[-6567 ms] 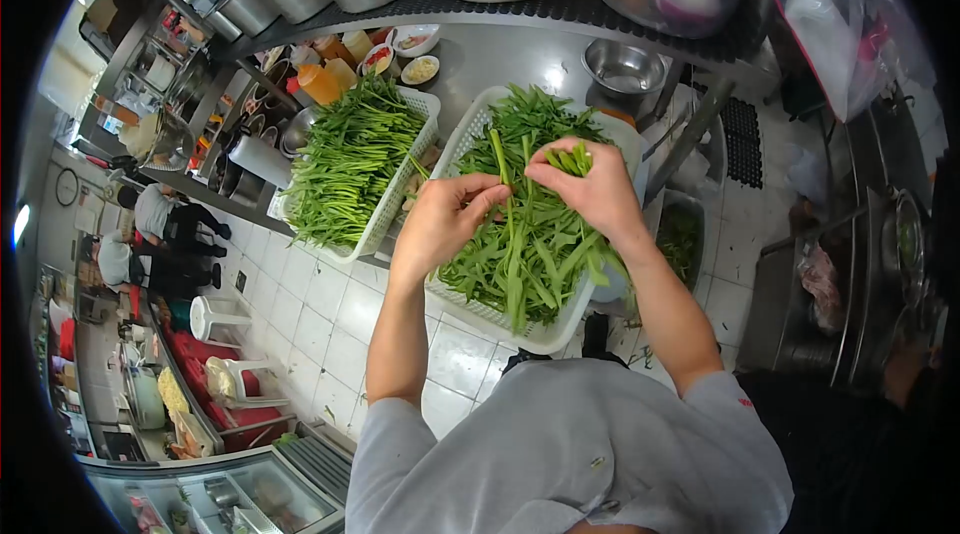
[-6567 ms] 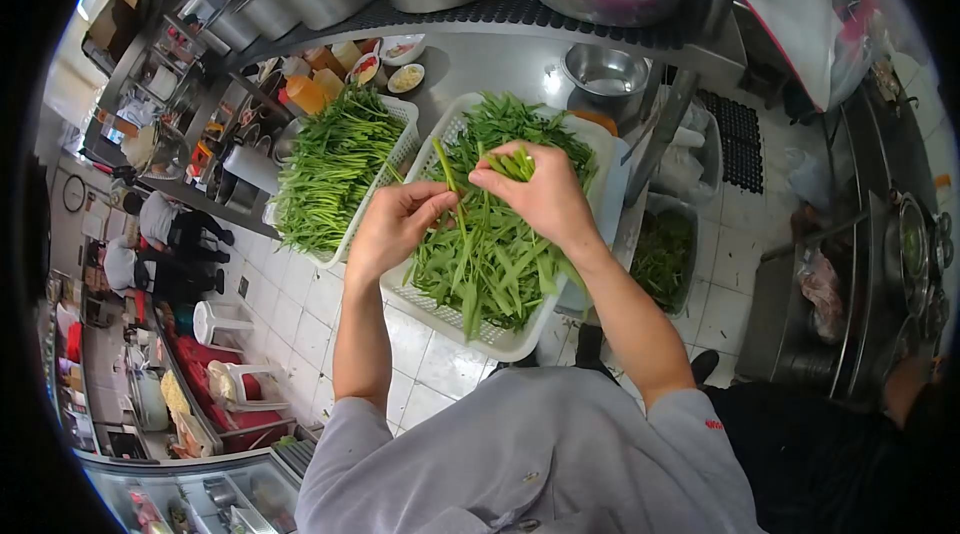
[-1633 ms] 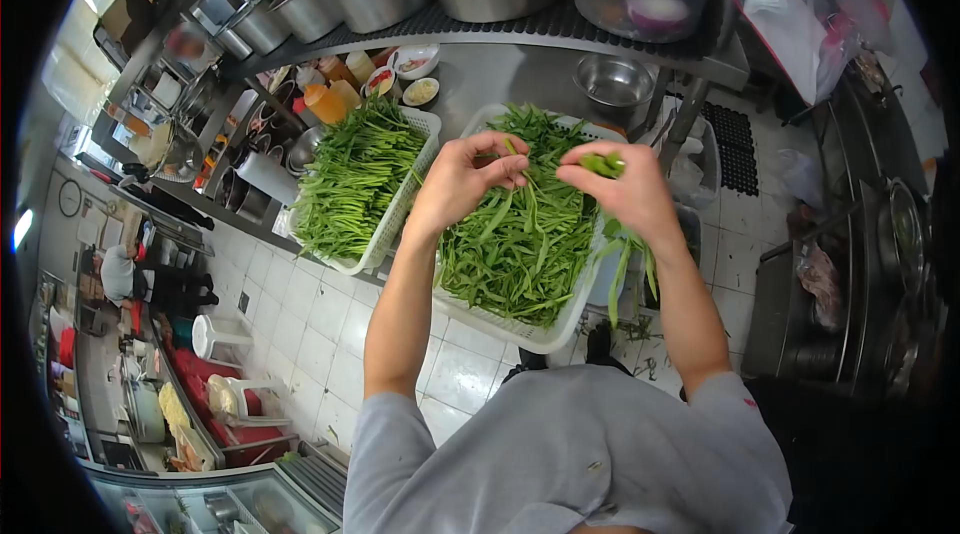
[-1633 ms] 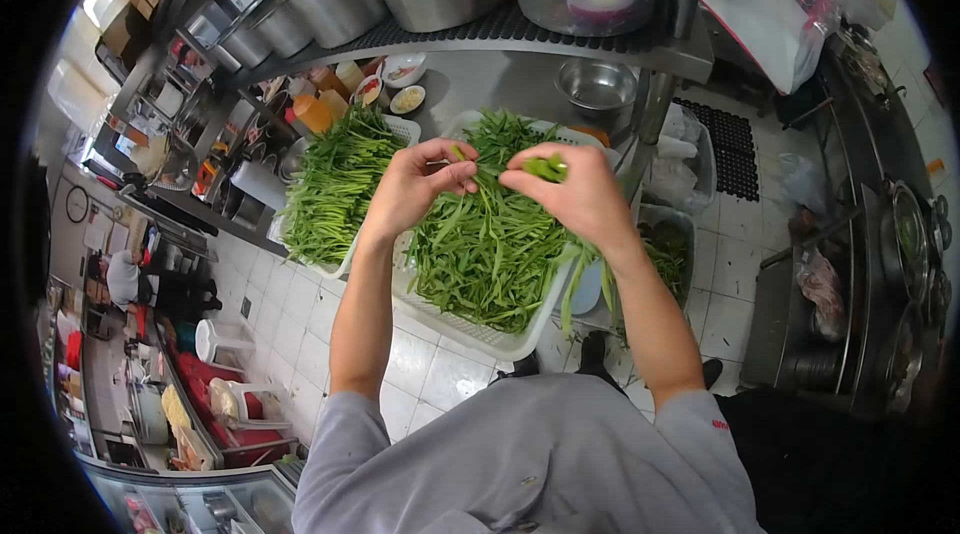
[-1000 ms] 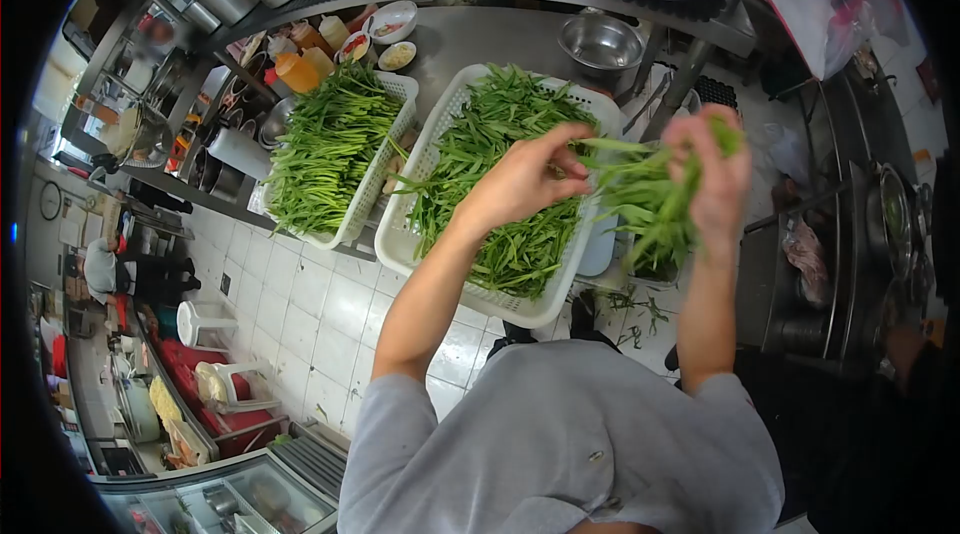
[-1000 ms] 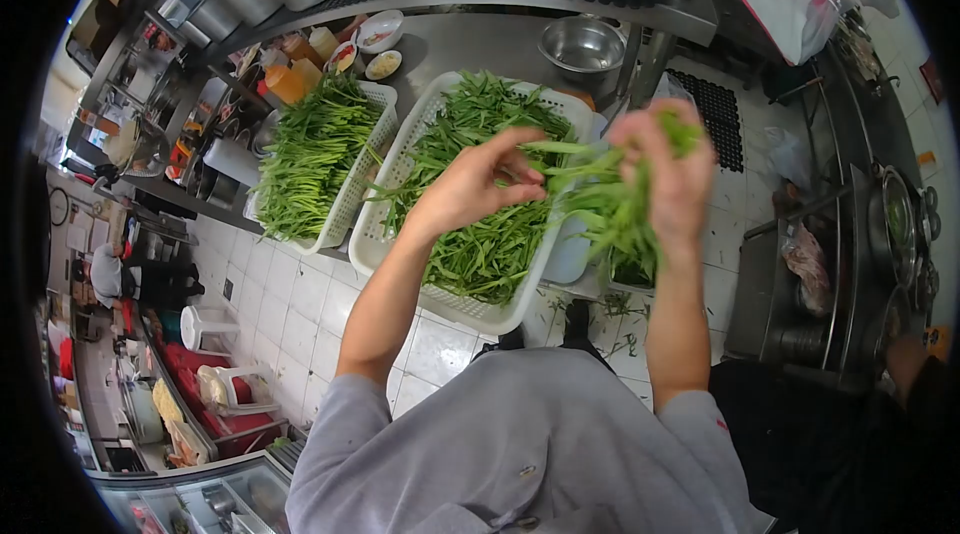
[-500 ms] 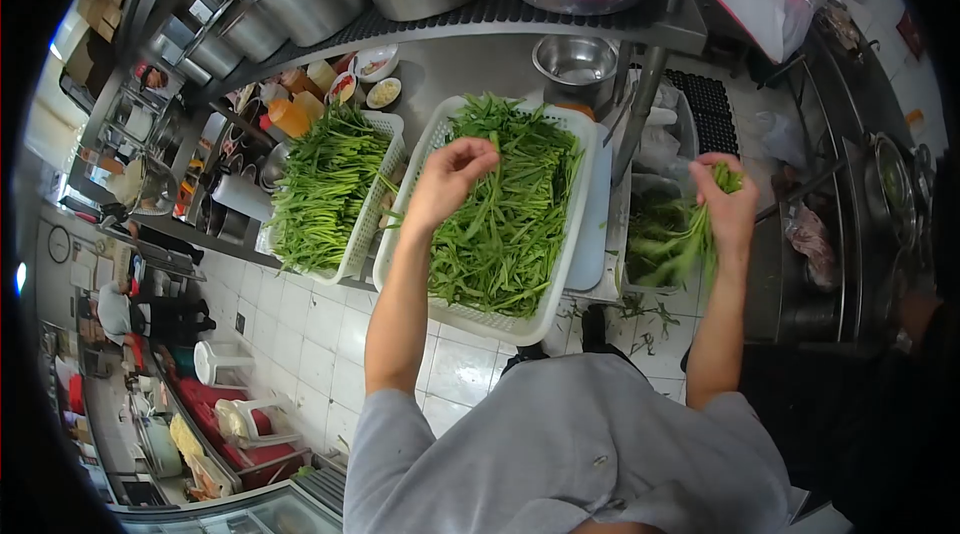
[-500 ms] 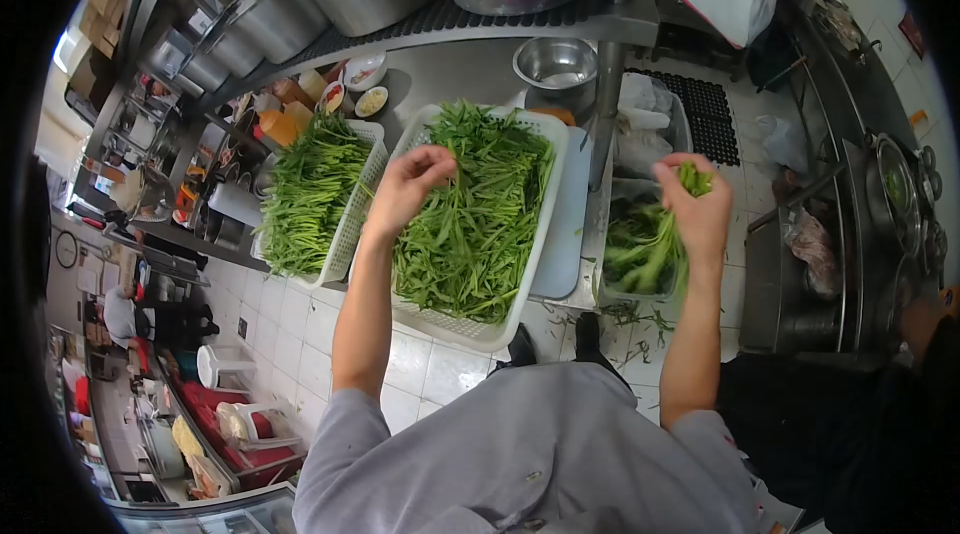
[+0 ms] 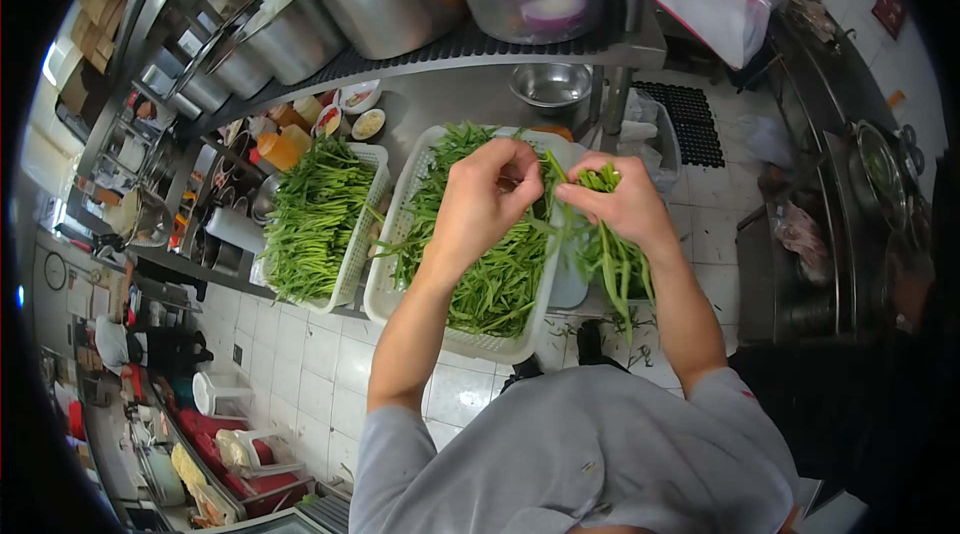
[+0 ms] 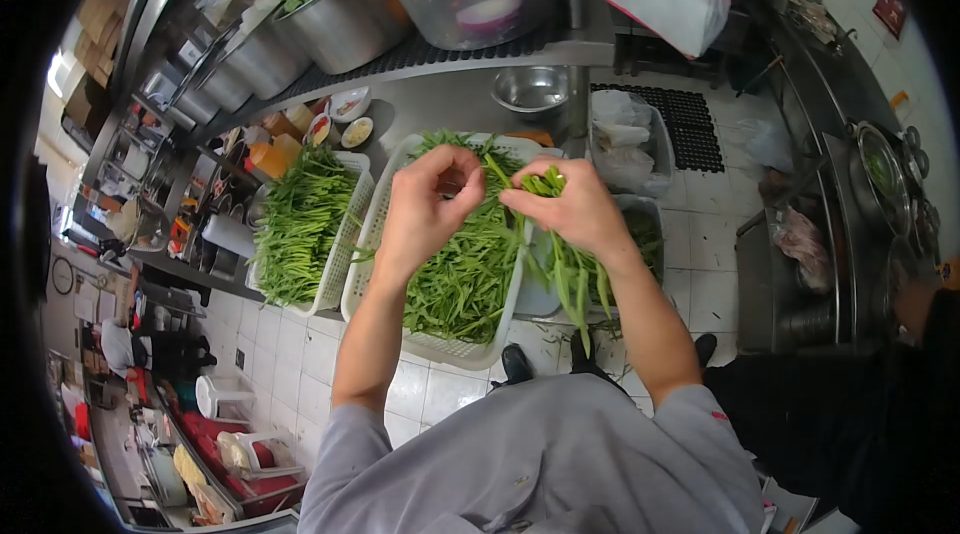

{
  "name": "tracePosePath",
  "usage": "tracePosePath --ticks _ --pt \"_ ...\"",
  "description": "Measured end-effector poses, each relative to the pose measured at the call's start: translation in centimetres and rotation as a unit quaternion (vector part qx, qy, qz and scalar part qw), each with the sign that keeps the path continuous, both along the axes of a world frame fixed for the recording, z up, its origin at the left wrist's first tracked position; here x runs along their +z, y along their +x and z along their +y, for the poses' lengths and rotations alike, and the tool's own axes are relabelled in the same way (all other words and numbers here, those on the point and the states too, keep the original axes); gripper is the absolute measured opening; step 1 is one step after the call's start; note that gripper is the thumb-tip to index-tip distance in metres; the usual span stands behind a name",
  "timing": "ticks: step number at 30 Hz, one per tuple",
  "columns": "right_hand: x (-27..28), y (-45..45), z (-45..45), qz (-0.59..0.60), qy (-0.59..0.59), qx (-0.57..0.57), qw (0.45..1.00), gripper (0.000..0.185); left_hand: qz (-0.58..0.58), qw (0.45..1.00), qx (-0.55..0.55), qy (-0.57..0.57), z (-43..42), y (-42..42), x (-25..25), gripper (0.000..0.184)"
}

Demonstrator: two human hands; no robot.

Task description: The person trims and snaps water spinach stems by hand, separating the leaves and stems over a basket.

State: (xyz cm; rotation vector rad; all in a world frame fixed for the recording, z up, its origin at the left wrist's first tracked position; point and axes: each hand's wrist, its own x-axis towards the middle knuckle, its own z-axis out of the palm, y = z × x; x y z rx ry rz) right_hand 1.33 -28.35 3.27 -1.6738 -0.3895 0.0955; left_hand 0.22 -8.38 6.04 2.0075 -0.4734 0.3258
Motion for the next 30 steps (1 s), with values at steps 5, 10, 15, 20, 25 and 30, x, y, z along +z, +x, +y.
tracePosePath --ticks 5,10,15,20,25,30 --pt "-0.6 -1.0 -6.0 0.056 -0.008 -0.046 0.997 0.016 -0.05 0.995 -0.045 0.08 -4.3 1.9 -0.5 0.011" --pt "-2.4 -2.3 -11.2 0.096 -0.08 -0.123 0.984 0.018 -0.079 0.978 -0.031 0.189 -8.1 5.4 -3.2 0.017" --pt "-5.3 -2.9 -13.3 -0.057 -0.119 -0.15 0.98 0.022 -0.111 0.952 -0.2 0.202 -12.7 3.0 -4.5 0.026" --pt "-4.3 -3.8 -13.1 -0.129 -0.289 -0.155 0.936 0.018 -0.107 0.931 -0.236 0.259 -13.9 2.5 -6.9 0.022" --pt "-5.9 -3.9 -12.8 -0.202 -0.291 -0.141 0.924 0.01 -0.049 0.947 -0.241 0.205 -14.1 2.6 -9.1 0.017" --pt "-7.3 -2.8 -12.5 -0.32 -0.221 -0.165 0.906 0.015 0.026 0.966 -0.235 0.108 -14.1 4.2 -11.4 0.019"
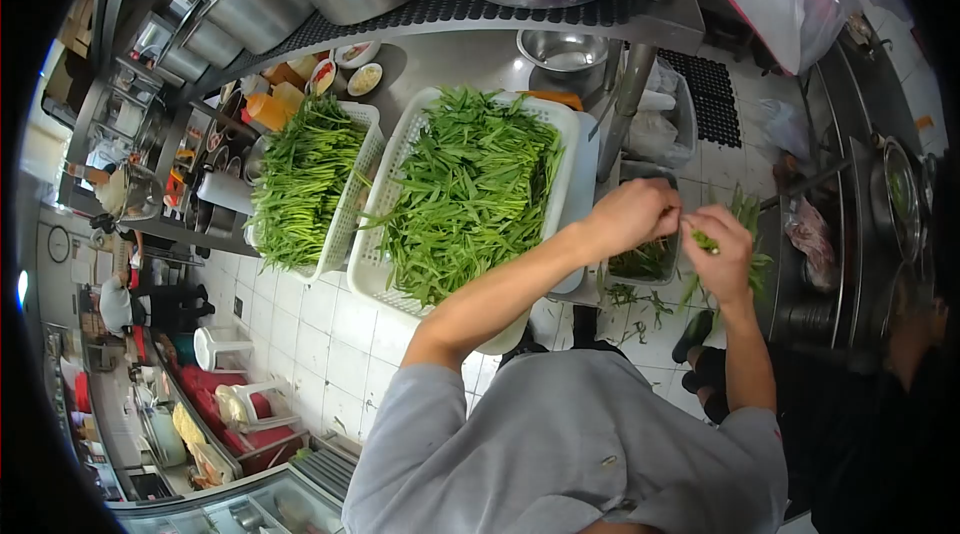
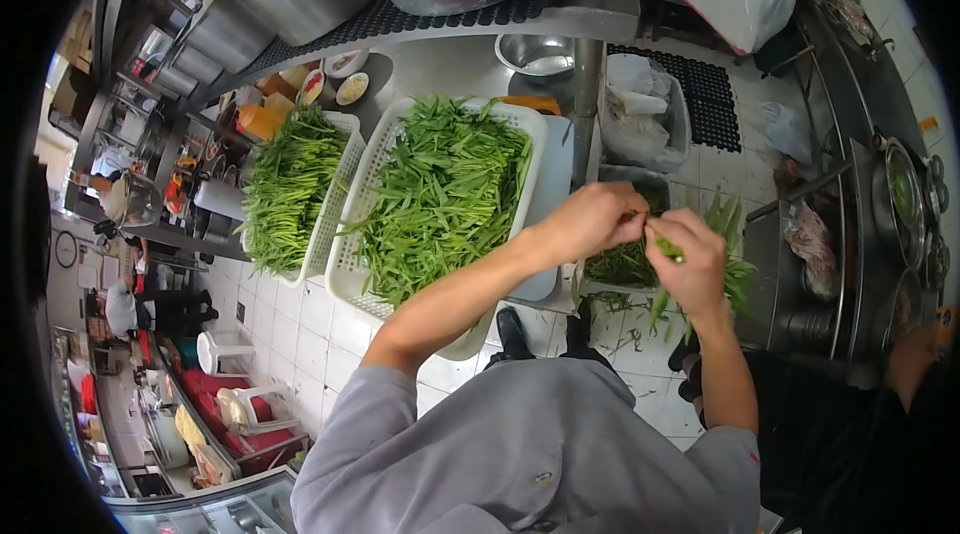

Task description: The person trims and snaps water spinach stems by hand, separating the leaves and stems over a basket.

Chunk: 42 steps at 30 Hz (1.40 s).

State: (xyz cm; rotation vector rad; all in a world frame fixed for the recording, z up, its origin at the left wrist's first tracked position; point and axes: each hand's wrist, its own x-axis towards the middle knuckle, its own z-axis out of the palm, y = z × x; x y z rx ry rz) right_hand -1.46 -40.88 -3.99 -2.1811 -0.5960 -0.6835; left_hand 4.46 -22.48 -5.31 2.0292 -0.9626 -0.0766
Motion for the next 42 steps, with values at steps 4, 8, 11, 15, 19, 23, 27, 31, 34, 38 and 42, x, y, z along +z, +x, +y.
tracePosePath --ticks 4,8,11,15,19,23,27,31,34,38,42 --pt "-0.4 2.1 -1.2 0.142 0.181 -0.048 0.972 0.012 -0.019 0.994 0.079 -0.074 0.6 1.7 -1.4 0.036" --pt "0.9 2.5 -0.8 0.302 0.335 -0.062 0.891 0.015 0.168 0.983 0.016 -0.071 1.3 1.2 1.5 0.039" --pt "0.5 3.1 -0.7 0.312 0.344 -0.054 0.884 0.017 0.25 0.968 -0.01 -0.028 1.5 1.5 1.6 0.03" --pt "1.4 3.5 -0.8 0.296 0.289 -0.063 0.908 0.017 0.377 0.919 -0.031 -0.115 2.9 1.0 2.8 0.026" --pt "1.7 4.0 -0.8 0.3 0.256 -0.024 0.919 0.016 0.407 0.906 -0.036 -0.108 4.2 0.7 3.7 0.025" --pt "1.6 4.5 -1.4 0.28 0.15 -0.012 0.948 0.015 0.438 0.888 0.007 -0.138 6.7 0.7 3.6 0.024" --pt "1.5 4.7 -1.2 0.303 0.099 -0.01 0.948 0.017 0.413 0.901 0.048 -0.124 8.6 0.1 3.8 0.023" --pt "2.0 4.6 0.7 0.38 0.217 0.04 0.898 0.018 0.369 0.921 0.091 -0.089 8.9 -1.1 3.8 0.022" --pt "2.9 4.6 2.2 0.456 0.238 0.052 0.856 0.016 0.271 0.953 0.116 -0.071 8.6 -2.3 4.3 0.02" --pt "2.0 4.1 2.4 0.436 0.154 0.07 0.884 0.017 0.131 0.981 0.123 -0.071 9.1 -4.2 3.7 0.017" --pt "0.0 3.1 2.4 0.315 0.024 0.013 0.949 0.025 0.002 0.986 0.15 -0.069 10.9 -7.5 0.8 0.015"
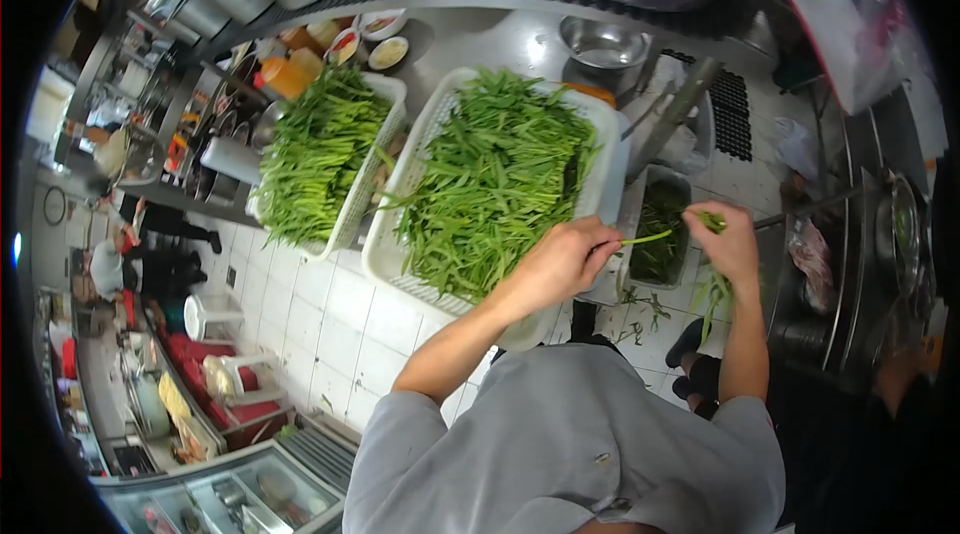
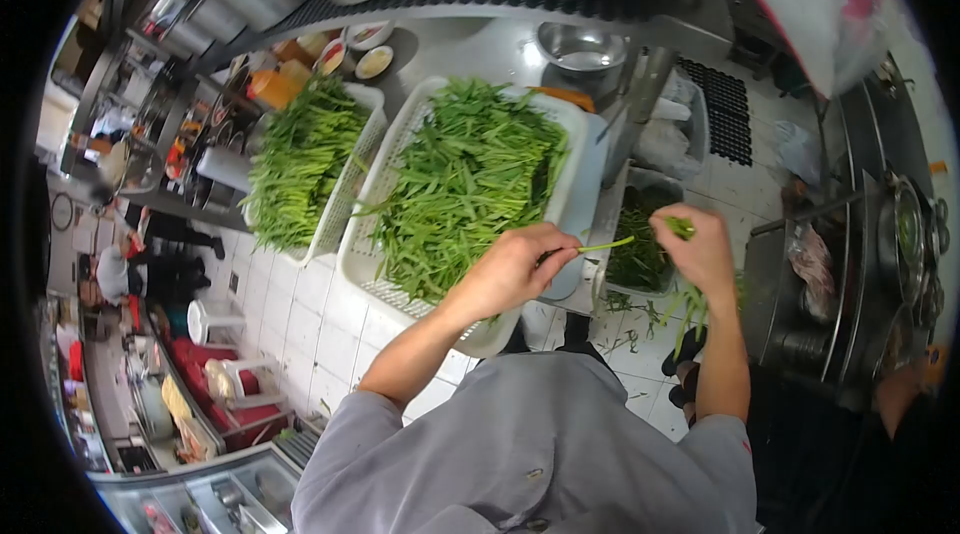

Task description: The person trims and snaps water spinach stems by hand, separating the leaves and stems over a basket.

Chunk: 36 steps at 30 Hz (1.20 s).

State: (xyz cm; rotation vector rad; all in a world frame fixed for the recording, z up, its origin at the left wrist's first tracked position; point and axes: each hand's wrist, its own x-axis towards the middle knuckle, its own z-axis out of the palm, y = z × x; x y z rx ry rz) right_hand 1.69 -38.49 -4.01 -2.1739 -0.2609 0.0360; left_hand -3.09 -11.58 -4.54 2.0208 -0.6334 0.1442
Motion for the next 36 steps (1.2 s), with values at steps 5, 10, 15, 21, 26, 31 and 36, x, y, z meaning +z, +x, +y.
tracePosePath --ticks 5,10,15,21,26,31,36 --pt "-3.4 -0.2 -1.3 -0.007 0.077 -0.098 0.992 0.042 0.248 0.958 0.042 -0.135 0.0 -3.6 0.9 0.017" --pt "-1.7 -4.1 5.8 0.12 0.502 0.031 0.856 0.024 0.26 0.943 0.02 -0.206 -1.5 -4.2 1.3 0.019" --pt "-0.5 -3.6 9.6 0.11 0.545 0.097 0.825 0.008 0.246 0.947 0.033 -0.204 0.2 -4.9 1.2 0.019" --pt "2.3 -2.0 9.8 0.082 0.747 0.167 0.638 0.011 0.083 0.983 0.146 -0.071 6.7 -5.4 -0.8 0.024" --pt "0.6 2.2 11.1 0.041 0.599 0.04 0.798 0.011 0.016 0.959 0.084 0.271 11.8 -4.4 -4.1 0.038" --pt "-1.8 2.7 11.9 0.031 0.5 -0.063 0.863 0.014 0.067 0.912 0.067 0.399 13.6 -3.4 -5.2 0.041" --pt "-1.7 1.2 9.4 0.08 0.564 -0.082 0.818 0.016 0.126 0.956 0.122 0.234 16.0 -3.8 -2.2 0.031"
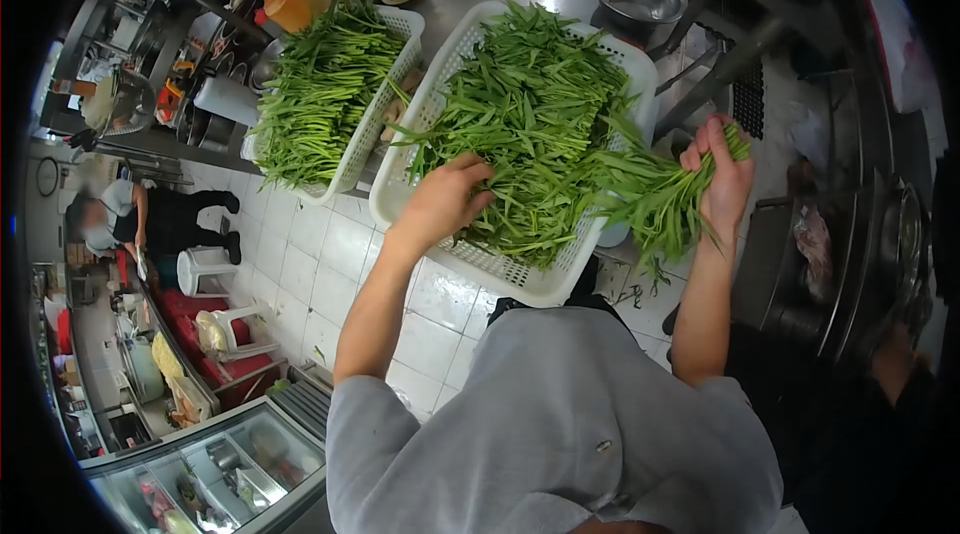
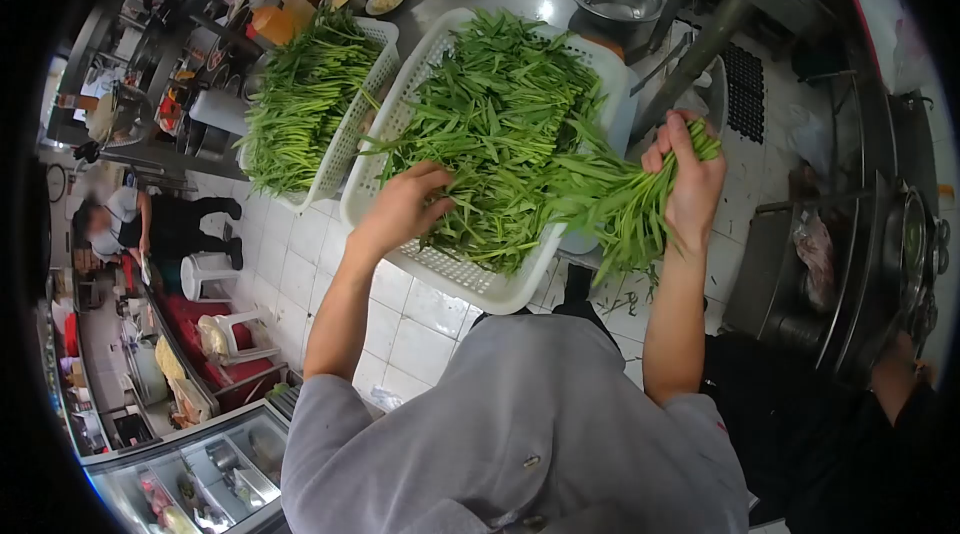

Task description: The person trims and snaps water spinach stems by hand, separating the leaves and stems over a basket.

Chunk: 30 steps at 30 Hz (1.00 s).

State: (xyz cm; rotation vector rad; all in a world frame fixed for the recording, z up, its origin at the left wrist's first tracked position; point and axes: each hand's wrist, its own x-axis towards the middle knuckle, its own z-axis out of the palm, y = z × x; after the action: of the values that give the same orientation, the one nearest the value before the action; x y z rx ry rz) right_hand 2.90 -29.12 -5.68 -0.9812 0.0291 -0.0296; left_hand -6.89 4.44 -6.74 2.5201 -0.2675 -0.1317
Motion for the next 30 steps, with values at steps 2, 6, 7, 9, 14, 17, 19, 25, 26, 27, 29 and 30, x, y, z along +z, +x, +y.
tracePosePath --ticks 2,6,7,9,14,17,19,25,26,27,29,30 --pt "-0.6 -0.3 -0.9 0.012 -0.013 -0.004 1.0 0.016 0.021 0.998 0.01 -0.051 -0.5 -0.2 1.4 0.03" --pt "-1.1 -1.4 -2.6 0.035 -0.018 -0.015 0.999 0.016 0.02 0.995 -0.053 -0.078 -1.6 -0.7 1.2 0.029" --pt "-1.0 -1.7 -3.0 0.041 -0.018 -0.019 0.999 0.016 0.047 0.992 -0.034 -0.113 -1.9 -0.6 1.5 0.029" --pt "-0.7 -2.4 -4.4 0.046 -0.02 -0.037 0.998 0.016 0.097 0.979 0.0 -0.181 -2.7 0.1 3.1 0.029" --pt "-1.6 -3.8 -11.2 0.045 0.001 -0.073 0.996 0.015 0.048 0.962 -0.064 -0.261 -8.3 4.0 6.1 0.032" --pt "-2.8 -5.0 -15.4 0.058 0.005 -0.128 0.99 0.016 0.036 0.956 -0.148 -0.25 -13.4 7.3 7.9 0.034" --pt "-4.1 -5.9 -18.3 0.049 0.008 -0.139 0.989 0.019 0.027 0.945 -0.184 -0.27 -17.0 9.7 7.3 0.039" --pt "-6.1 -9.1 -21.8 0.092 0.035 -0.208 0.973 0.02 -0.189 0.946 -0.213 -0.152 -18.9 11.5 6.7 0.047" --pt "-6.7 -9.7 -22.4 0.096 0.034 -0.214 0.971 0.018 -0.068 0.97 -0.209 -0.108 -17.1 10.9 7.1 0.046" --pt "-7.3 -10.2 -23.1 0.104 0.027 -0.219 0.97 0.018 0.035 0.974 -0.213 -0.072 -15.1 10.4 7.0 0.045" --pt "-8.4 -11.0 -24.1 0.12 0.01 -0.228 0.966 0.017 0.154 0.962 -0.225 -0.002 -11.2 8.1 4.8 0.042" --pt "-8.4 -11.2 -24.0 0.131 0.002 -0.238 0.962 0.017 0.171 0.956 -0.236 0.03 -9.9 6.2 3.0 0.041"
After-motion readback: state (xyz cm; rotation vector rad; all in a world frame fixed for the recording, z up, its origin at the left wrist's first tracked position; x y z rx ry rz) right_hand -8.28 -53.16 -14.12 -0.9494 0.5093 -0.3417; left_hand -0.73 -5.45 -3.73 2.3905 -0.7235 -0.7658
